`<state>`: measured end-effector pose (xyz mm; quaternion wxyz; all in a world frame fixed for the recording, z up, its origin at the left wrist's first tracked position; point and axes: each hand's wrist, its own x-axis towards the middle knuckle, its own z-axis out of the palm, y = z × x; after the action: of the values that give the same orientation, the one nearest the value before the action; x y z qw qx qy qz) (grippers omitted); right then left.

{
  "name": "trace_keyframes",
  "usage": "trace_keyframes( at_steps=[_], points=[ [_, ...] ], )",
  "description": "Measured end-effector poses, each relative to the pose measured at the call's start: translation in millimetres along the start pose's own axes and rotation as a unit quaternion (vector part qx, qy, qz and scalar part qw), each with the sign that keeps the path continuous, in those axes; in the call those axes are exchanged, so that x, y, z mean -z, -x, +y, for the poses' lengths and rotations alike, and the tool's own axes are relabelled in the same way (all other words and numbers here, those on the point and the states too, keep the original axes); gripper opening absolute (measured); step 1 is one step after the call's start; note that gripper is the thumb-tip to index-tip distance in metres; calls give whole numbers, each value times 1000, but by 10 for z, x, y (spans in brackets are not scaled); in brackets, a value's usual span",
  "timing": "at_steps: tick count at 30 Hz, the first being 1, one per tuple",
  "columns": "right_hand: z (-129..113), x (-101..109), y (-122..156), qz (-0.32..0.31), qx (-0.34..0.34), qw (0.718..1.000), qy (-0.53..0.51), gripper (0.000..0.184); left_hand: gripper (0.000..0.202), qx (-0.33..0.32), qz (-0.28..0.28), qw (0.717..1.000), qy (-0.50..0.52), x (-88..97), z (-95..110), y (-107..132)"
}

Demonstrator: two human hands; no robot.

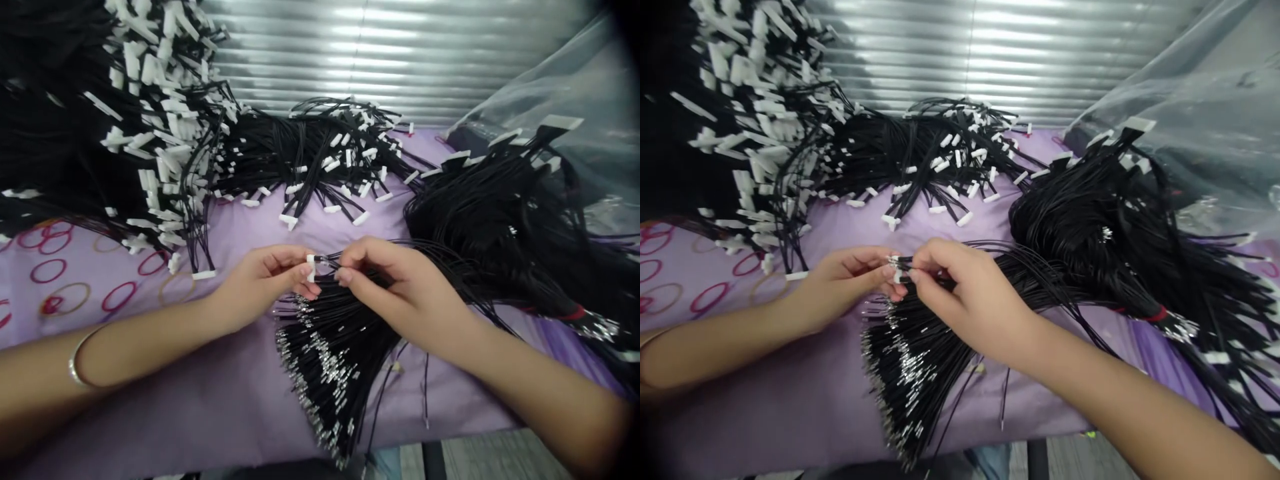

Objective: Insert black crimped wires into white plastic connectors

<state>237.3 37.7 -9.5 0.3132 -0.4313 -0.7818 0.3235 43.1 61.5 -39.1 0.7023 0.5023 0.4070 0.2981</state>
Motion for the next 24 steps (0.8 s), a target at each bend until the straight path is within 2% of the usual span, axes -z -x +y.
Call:
trace_keyframes(
  at_steps=[4,16,19,24],
  points=[
    [8,3,-17,-21,-35,998,-48,10,20,41,-4,999,-12,24,-25,-32],
    [124,-53,-88,20,-111,993,17,9,11,75,-19,997,-2,86,-52,-70],
    [144,-63,-87,33,-110,993,28,9,10,78,-21,997,-5,87,-42,-74],
    [167,-102,-87,57,-71,994,56,9,11,79,-23,997,-5,91,-43,-92]
  ],
)
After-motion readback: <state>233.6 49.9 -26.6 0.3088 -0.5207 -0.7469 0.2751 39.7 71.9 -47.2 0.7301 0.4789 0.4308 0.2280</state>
